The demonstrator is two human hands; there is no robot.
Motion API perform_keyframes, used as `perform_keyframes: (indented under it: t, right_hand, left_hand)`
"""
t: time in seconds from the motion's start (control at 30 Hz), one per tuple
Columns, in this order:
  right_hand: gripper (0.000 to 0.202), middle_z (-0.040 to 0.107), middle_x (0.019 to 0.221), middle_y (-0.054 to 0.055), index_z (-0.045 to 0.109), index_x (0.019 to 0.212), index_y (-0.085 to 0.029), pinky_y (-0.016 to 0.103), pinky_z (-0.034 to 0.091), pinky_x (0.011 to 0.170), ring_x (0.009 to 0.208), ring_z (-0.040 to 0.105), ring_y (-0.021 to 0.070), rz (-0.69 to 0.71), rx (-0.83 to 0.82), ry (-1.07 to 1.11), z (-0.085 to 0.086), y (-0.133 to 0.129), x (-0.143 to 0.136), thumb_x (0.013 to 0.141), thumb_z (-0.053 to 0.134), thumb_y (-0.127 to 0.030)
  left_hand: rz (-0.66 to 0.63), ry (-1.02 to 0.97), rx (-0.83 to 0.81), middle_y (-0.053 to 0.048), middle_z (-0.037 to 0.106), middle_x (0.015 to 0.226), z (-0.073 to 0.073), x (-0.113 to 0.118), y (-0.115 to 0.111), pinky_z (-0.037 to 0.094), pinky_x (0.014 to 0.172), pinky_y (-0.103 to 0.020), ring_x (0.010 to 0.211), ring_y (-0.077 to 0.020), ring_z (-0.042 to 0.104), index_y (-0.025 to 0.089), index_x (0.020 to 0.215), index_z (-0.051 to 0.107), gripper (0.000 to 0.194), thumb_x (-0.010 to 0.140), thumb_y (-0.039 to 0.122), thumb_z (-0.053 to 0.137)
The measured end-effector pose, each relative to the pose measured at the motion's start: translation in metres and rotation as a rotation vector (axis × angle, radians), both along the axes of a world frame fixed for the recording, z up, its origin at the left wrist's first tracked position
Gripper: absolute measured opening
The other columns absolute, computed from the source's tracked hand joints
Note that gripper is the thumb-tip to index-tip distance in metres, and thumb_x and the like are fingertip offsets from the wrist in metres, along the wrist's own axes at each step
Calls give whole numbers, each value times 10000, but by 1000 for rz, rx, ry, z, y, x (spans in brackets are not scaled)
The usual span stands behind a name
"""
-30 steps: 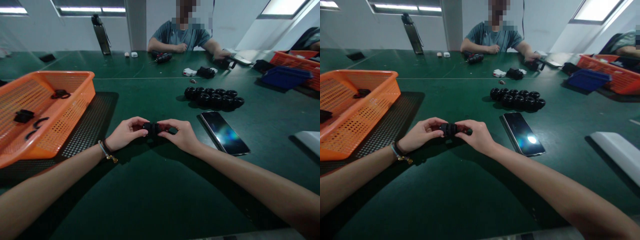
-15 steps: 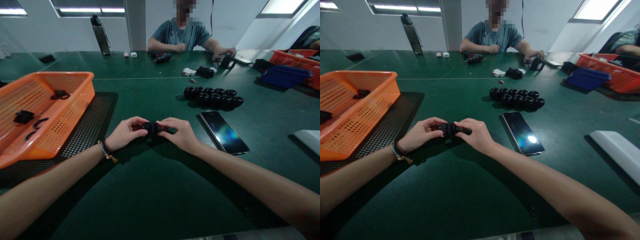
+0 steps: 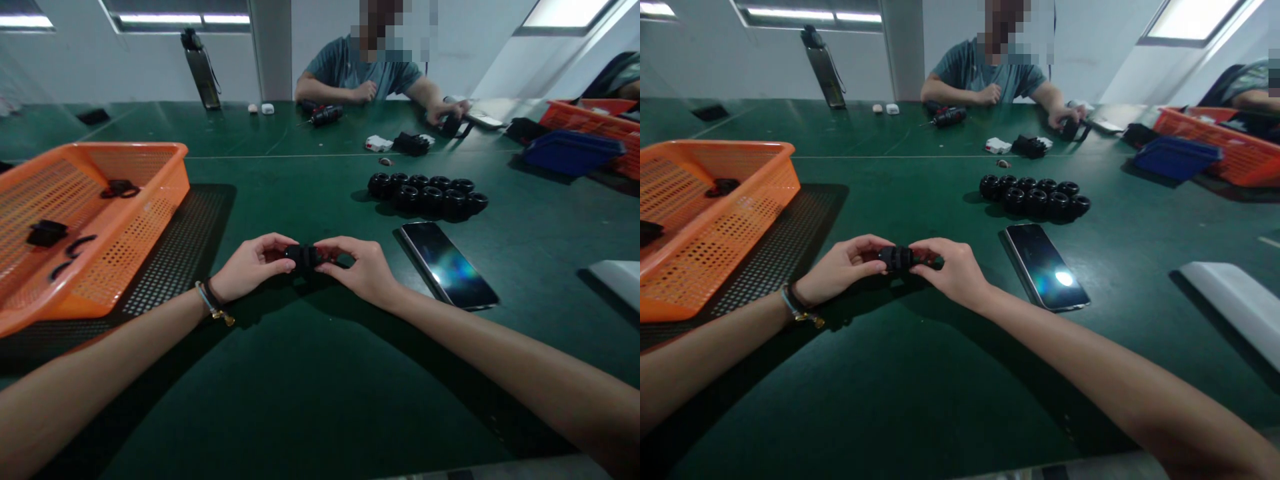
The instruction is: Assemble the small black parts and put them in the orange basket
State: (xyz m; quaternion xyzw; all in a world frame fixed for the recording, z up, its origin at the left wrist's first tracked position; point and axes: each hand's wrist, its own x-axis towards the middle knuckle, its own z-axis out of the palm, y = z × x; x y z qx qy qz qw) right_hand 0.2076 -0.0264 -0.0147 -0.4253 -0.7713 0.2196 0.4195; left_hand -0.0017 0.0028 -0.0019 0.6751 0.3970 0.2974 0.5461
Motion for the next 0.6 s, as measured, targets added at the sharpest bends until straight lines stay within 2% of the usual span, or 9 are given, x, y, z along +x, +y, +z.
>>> perform_keyframes:
  t: [0.27,0.6]
  right_hand:
    - [238,726,879,17,686,955,-195,290,561,685,732,666,147,0,-5,-2,0,0,1,721,706,-154]
    - [241,730,887,44,686,976,-150,280,554,686,742,667,147,17,9,-6,0,0,1,735,704,-147]
  left_hand:
    - [-2,-15,6,-36,643,889,-1,0,0,513,761,-316,779,-142,606,134,964,586,373,654,312,690]
    - [3,-14,0,-35,644,886,0,-1,1,511,760,-316,769,-145,606,138,958,586,373,651,318,697]
